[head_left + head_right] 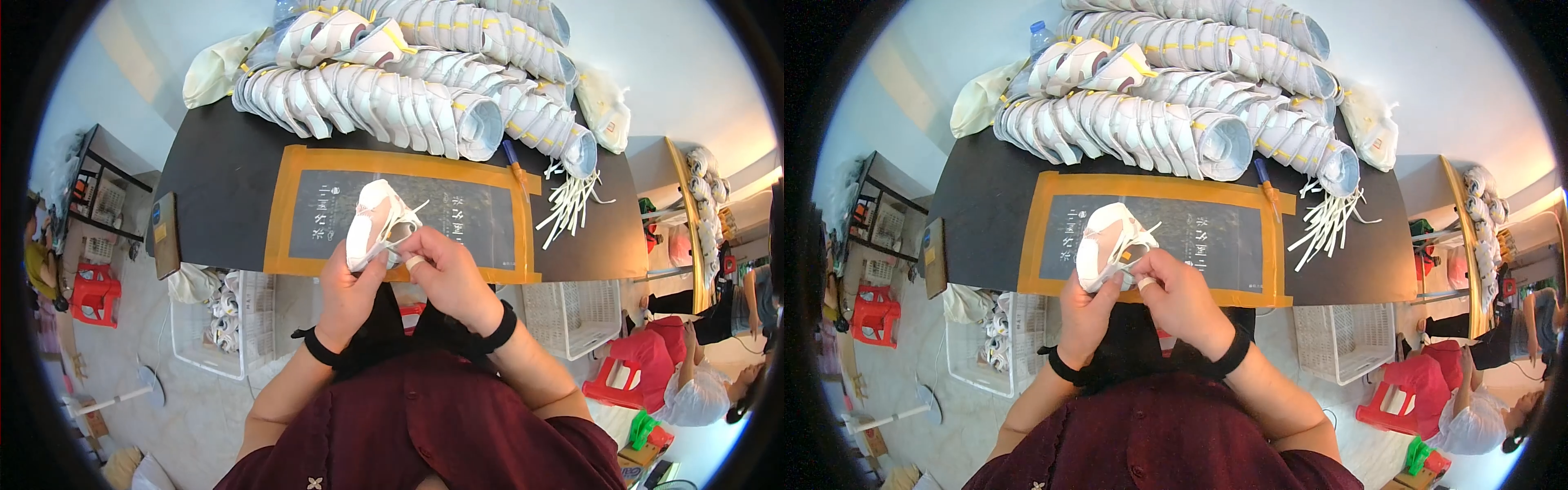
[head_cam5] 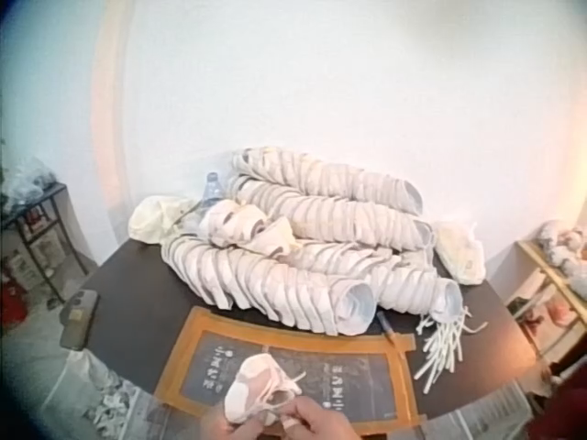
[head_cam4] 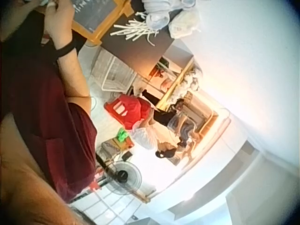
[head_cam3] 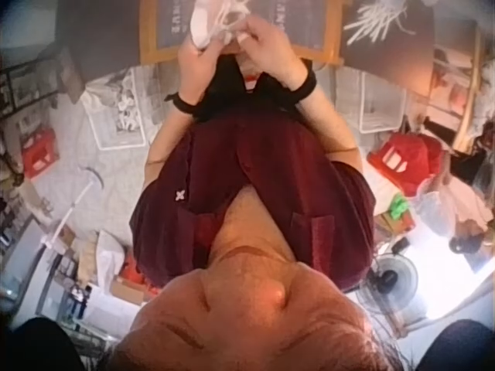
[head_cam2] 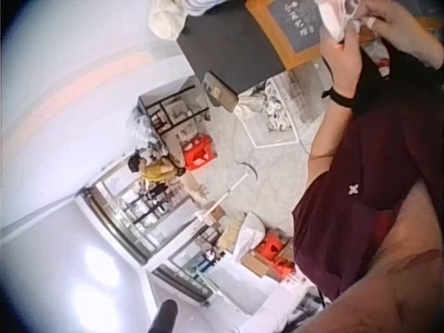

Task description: The recorder laces a white shoe upper at a workbench using a specialized hook tool.

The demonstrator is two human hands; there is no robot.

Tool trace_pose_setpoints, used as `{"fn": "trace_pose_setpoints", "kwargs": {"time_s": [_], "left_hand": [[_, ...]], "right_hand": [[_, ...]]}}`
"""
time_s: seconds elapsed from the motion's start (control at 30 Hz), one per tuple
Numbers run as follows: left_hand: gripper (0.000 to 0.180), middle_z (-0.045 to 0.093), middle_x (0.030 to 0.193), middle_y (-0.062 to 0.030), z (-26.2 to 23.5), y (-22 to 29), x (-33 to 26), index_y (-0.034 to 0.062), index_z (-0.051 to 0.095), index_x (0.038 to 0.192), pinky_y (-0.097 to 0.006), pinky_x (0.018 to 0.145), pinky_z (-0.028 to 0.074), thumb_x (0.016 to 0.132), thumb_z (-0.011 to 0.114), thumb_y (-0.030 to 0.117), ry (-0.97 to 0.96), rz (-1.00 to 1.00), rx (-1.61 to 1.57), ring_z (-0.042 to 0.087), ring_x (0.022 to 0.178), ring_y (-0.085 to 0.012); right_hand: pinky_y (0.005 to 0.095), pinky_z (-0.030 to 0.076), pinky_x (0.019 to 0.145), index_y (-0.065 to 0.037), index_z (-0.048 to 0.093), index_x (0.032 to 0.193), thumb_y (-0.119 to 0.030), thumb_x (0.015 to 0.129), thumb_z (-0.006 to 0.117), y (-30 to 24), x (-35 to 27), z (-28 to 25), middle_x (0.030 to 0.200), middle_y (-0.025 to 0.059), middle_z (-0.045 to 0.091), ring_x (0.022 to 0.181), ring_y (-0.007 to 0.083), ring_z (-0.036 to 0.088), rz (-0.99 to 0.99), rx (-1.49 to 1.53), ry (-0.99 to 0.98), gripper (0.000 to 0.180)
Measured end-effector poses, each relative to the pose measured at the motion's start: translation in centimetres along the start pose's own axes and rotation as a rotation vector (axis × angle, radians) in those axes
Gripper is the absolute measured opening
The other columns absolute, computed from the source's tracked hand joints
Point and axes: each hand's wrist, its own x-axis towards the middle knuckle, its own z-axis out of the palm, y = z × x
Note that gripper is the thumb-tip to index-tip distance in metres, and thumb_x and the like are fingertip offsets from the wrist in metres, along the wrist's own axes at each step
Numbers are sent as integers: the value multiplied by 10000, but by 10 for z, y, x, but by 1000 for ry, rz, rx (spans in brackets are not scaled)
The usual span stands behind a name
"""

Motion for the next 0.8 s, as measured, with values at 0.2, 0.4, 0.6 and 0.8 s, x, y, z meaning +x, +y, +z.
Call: {"fn": "trace_pose_setpoints", "kwargs": {"time_s": [0.2,0.4,0.6,0.8], "left_hand": [[239,656,984,-25,-3,7,6,-29,603,1124,-251,763,475,939,638,119,-39,-65,-38,562,875,-68],[188,623,860,-116,-10,-2,7,-31,617,1019,-308,693,471,905,652,115,-21,-38,212,587,772,-169],[136,566,794,-123,-6,-2,8,-31,609,970,-332,646,451,900,619,85,48,-62,112,560,712,-215],[153,602,849,-110,-15,-9,9,-24,625,1010,-322,679,463,912,618,93,2,-69,174,587,762,-206]], "right_hand": [[338,495,644,-49,584,985,-80,925,560,-8,13,-4,799,128,621,683,243,614,-193,-292,-46,71],[456,518,679,-56,559,961,-91,895,541,-30,19,-1,842,199,646,777,441,621,-177,-616,-125,77],[464,516,699,-35,562,988,-77,878,548,-19,39,-1,836,202,648,819,395,655,-110,-382,-151,119],[470,513,661,-33,525,955,-94,870,552,-41,40,14,824,190,648,760,378,667,-151,-814,-269,108]]}}
